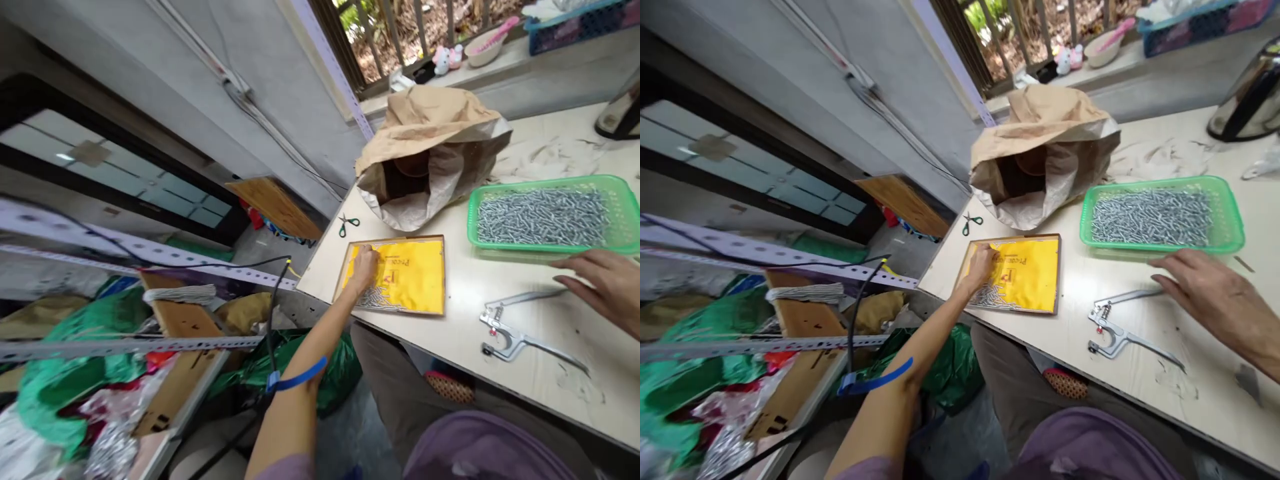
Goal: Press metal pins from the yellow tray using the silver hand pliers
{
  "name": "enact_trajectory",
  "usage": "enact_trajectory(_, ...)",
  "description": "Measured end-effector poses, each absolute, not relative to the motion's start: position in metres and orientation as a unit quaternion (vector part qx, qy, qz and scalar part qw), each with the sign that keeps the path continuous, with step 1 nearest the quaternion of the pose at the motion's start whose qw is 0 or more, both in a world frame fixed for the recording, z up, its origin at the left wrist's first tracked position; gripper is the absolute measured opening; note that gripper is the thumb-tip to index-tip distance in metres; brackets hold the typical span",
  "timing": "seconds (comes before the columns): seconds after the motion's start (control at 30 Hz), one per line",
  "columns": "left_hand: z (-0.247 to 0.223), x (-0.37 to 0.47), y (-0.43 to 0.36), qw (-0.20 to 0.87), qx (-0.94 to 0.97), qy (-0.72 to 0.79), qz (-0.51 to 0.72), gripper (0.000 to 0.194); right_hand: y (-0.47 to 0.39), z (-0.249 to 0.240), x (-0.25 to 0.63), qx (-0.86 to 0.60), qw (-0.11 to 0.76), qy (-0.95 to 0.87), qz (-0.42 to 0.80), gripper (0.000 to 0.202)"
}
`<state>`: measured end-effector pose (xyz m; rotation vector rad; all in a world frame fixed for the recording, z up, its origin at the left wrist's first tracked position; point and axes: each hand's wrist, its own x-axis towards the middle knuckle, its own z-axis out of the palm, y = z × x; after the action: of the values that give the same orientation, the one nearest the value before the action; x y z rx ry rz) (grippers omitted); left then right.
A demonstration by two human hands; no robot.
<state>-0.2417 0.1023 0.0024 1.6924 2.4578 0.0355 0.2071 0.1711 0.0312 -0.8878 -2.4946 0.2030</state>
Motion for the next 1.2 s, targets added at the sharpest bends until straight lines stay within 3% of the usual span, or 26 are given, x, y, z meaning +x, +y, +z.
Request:
enact_trajectory(0.13,0.013,-0.24,0.101,0.074,0.566,0.821,0.018,0.023,0.121,0.024,0.212,-0.303,0.17,-0.917,0.195,0.036)
enact_trajectory(0.23,0.023,-0.213,0.092,0.073,0.543,0.824,0.146,0.016,0.098,0.014,0.217,-0.306,0.105,-0.92,0.223,0.041)
enact_trajectory(0.33,0.028,-0.153,0.068,0.262,0.485,0.785,0.284,0.019,0.086,-0.001,0.222,-0.314,0.088,-0.922,0.209,0.037)
enact_trajectory(0.4,0.025,-0.105,0.049,0.435,0.431,0.731,0.301,0.029,0.081,-0.008,0.224,-0.321,0.079,-0.924,0.192,0.035)
enact_trajectory(0.5,0.014,-0.047,0.031,0.556,0.363,0.696,0.275,0.032,0.077,-0.013,0.222,-0.325,0.069,-0.929,0.165,0.028)
enact_trajectory(0.83,0.0,-0.014,0.032,0.548,0.345,0.726,0.23,0.026,0.074,-0.013,0.22,-0.335,0.067,-0.927,0.157,0.021)
enact_trajectory(1.1,0.003,-0.015,0.035,0.575,0.347,0.725,0.153,0.02,0.074,-0.007,0.22,-0.332,0.038,-0.927,0.17,0.026)
enact_trajectory(1.2,0.005,-0.016,0.036,0.592,0.349,0.711,0.149,0.024,0.081,-0.006,0.223,-0.336,0.036,-0.928,0.155,0.018)
